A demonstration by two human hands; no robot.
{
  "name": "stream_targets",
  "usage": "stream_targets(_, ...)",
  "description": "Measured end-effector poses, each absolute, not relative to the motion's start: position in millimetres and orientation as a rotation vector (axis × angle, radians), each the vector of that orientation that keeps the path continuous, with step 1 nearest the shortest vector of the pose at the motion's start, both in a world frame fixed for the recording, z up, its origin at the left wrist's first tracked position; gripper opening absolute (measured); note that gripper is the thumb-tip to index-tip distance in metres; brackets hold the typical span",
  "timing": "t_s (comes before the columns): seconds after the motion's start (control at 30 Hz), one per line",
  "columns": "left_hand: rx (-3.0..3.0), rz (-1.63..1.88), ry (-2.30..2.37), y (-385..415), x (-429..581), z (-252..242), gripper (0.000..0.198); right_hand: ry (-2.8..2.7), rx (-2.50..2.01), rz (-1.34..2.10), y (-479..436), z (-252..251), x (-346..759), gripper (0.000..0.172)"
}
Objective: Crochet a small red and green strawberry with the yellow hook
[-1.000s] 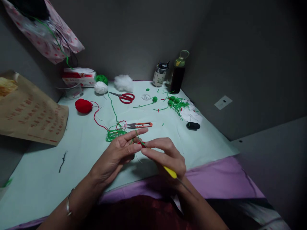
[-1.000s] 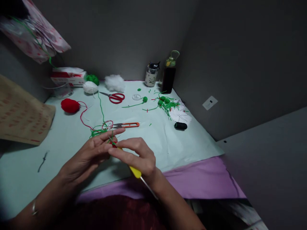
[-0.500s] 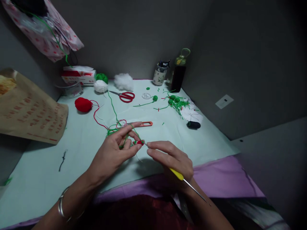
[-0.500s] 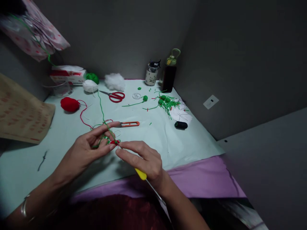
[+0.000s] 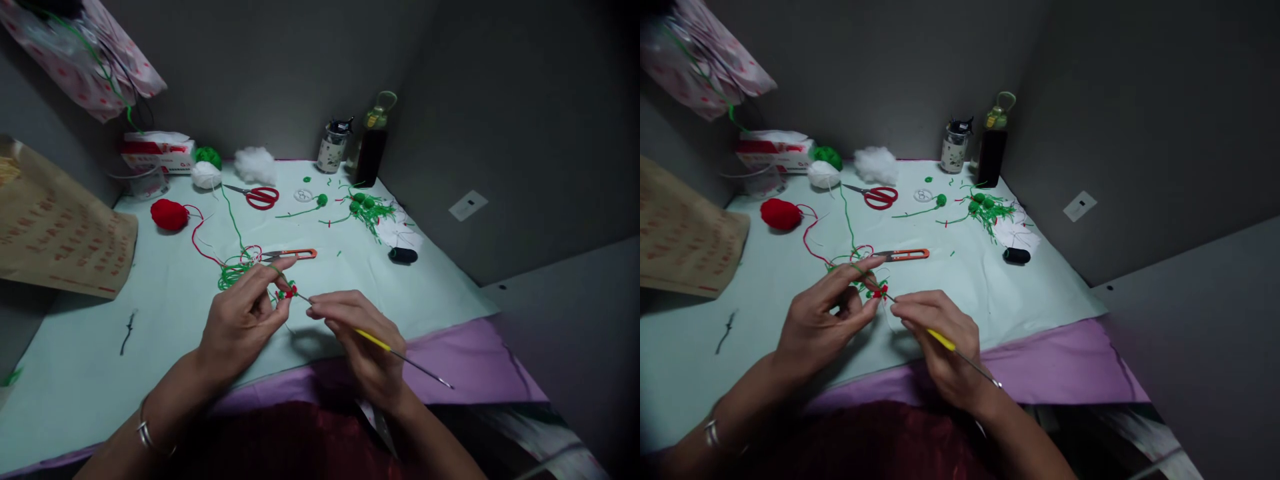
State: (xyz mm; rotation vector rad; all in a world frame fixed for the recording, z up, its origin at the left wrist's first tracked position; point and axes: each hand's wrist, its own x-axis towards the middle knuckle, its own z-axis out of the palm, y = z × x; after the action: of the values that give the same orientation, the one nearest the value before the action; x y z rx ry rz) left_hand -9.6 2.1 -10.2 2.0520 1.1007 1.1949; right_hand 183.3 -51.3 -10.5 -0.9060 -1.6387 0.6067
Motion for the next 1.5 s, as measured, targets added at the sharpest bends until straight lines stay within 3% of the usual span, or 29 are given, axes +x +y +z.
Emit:
stream_targets(0.13, 1.974, 1.203, 1.118, 1.8, -7.3, -10.6, 0.041, -1.542, -0.958, 0.693, -54.5, -10.5, 182.6, 0.031)
stream_targets(0.3, 1.446, 0.963, 1.079, -1.7, -0.7, -0.5, 0.048, -1.33, -0.981, 0.828, -52.3, -12.5, 181.4, 0.025)
stream_targets(0.47, 1.252, 0.913, 0.946, -2.9, 1.2, 5.5, 0.051, -1.361, -0.953, 0.789, -51.7, -10.7, 180.5, 0.026)
stream_targets(0.77, 1.228, 0.945, 0.967, -4.0, 0.7, 0.0, 0.053, -1.433, -0.962, 0.708, -53.6, -9.7, 181.3, 0.027)
stream_targets(1.5, 1.384, 0.938, 1.064, -4.4, 2.3, -0.6, 0.046, -1.019, -0.969, 1.108, -45.1, -17.1, 183.9, 0.014)
